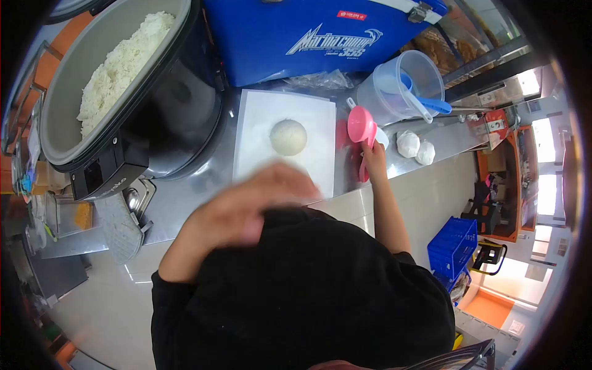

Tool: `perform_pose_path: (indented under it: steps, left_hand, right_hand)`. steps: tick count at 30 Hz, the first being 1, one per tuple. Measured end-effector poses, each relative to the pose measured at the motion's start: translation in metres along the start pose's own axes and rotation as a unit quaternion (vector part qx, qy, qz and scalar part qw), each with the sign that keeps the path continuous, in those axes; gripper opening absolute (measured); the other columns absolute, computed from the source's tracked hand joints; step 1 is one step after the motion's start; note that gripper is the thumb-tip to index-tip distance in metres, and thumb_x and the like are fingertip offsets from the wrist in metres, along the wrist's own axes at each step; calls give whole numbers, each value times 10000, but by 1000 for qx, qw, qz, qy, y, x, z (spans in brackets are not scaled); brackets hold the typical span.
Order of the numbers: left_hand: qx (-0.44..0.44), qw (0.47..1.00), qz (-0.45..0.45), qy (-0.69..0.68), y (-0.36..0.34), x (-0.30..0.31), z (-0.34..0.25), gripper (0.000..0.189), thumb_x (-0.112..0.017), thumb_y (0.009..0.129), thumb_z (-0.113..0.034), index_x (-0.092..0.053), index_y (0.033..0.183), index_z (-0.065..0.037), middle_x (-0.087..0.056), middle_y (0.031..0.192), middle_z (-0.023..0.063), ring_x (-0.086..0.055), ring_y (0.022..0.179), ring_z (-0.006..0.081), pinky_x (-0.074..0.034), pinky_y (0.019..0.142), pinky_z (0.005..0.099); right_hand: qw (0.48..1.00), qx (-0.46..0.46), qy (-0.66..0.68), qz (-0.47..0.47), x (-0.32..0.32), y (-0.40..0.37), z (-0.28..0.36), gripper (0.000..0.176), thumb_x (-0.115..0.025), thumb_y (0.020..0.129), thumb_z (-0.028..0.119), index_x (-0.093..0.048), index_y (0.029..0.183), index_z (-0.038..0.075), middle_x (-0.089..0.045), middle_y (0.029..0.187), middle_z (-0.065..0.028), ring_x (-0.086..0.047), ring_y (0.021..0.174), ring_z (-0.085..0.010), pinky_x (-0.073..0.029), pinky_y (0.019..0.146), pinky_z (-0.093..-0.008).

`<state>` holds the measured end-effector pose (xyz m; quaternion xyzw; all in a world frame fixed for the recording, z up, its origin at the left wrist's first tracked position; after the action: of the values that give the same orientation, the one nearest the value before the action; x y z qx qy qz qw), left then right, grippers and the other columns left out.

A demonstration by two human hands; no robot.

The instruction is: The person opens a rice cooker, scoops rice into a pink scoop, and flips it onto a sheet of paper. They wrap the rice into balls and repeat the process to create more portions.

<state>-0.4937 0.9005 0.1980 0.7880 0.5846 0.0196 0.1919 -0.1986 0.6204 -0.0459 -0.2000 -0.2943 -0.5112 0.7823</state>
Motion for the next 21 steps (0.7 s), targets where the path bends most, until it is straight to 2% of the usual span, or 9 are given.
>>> perform_pose_path:
  steps: [1,3,5,6,9,10,12,14,21]
  left_hand:
    - [-69,996,58,1,10,-12,-15,812,-364,904,-628,-510,1306,63,-429,1342,229,-422,1236,347,-275,1061,473]
    - [-203,963,177,-22,28,-36,-45,969,-196,887,-753,-511,1291,69,-376,1391,313,-434,1213,429,-272,1031,554]
    - [-237,966,77,-71,34,-70,-58,707,-274,945,-585,-603,1112,17,-469,1212,280,-537,1097,408,-368,944,565]
    - [-291,955,-21,-56,38,-95,-55,528,-378,959,-470,-623,1000,-5,-544,1062,195,-561,1069,333,-412,922,494]
    - [-278,943,97,-154,31,-70,-12,924,-266,910,-713,-393,1397,63,-333,1437,297,-373,1298,431,-282,1065,494]
    - [-142,987,50,-60,33,-46,-4,742,-400,891,-559,-452,1329,37,-415,1378,233,-422,1267,366,-331,1033,449]
    - [163,975,38,144,31,3,14,428,-668,851,-252,-569,1194,-15,-579,1261,106,-522,1206,236,-430,970,359]
    - [251,901,-67,347,7,38,86,237,-663,818,-110,-619,1049,-83,-611,1062,57,-568,977,213,-444,879,339]
    - [185,794,-67,576,-54,61,180,247,-741,756,-231,-647,947,-104,-606,965,43,-554,1009,251,-412,903,373]
  right_hand:
    - [997,-40,43,58,2,1,6,376,-585,915,234,-544,1170,-40,-585,822,-151,-590,722,-180,-480,637,-331]
    - [993,-9,32,-113,-7,-8,12,524,-609,873,171,-445,1340,-1,-527,1100,-227,-571,887,-331,-456,765,-420]
    - [940,119,-166,-274,2,-26,48,541,-676,817,175,-465,1279,-10,-535,1089,-199,-552,946,-349,-426,837,-442]
    - [952,139,-135,-236,-1,-34,56,527,-702,793,192,-485,1236,9,-538,1087,-186,-543,968,-346,-416,853,-439]
    - [975,216,-45,12,-22,-72,85,484,-774,715,226,-529,1102,70,-549,1085,-132,-520,1024,-327,-400,877,-429]
    - [946,264,-19,186,-37,-86,100,470,-794,686,226,-533,1053,92,-554,1089,-106,-515,1035,-313,-404,868,-424]
    - [922,321,-124,178,-50,-101,109,389,-790,698,230,-572,1007,140,-576,1031,-31,-523,1008,-244,-408,830,-412]
    - [912,331,-152,185,-54,-100,109,279,-755,737,231,-595,949,145,-579,983,-3,-523,982,-215,-407,816,-398]
    - [925,284,-116,226,-54,-86,108,116,-676,817,197,-597,862,125,-569,936,11,-522,952,-210,-403,807,-389]
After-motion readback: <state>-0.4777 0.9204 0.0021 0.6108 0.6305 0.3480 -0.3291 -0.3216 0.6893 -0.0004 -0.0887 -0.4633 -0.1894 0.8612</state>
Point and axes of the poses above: each hand's wrist, its own y-axis towards the middle knuckle, its own x-axis out of the back of the hand, z = x × y, the point moved 2 cm from there along y, towards the middle knuckle
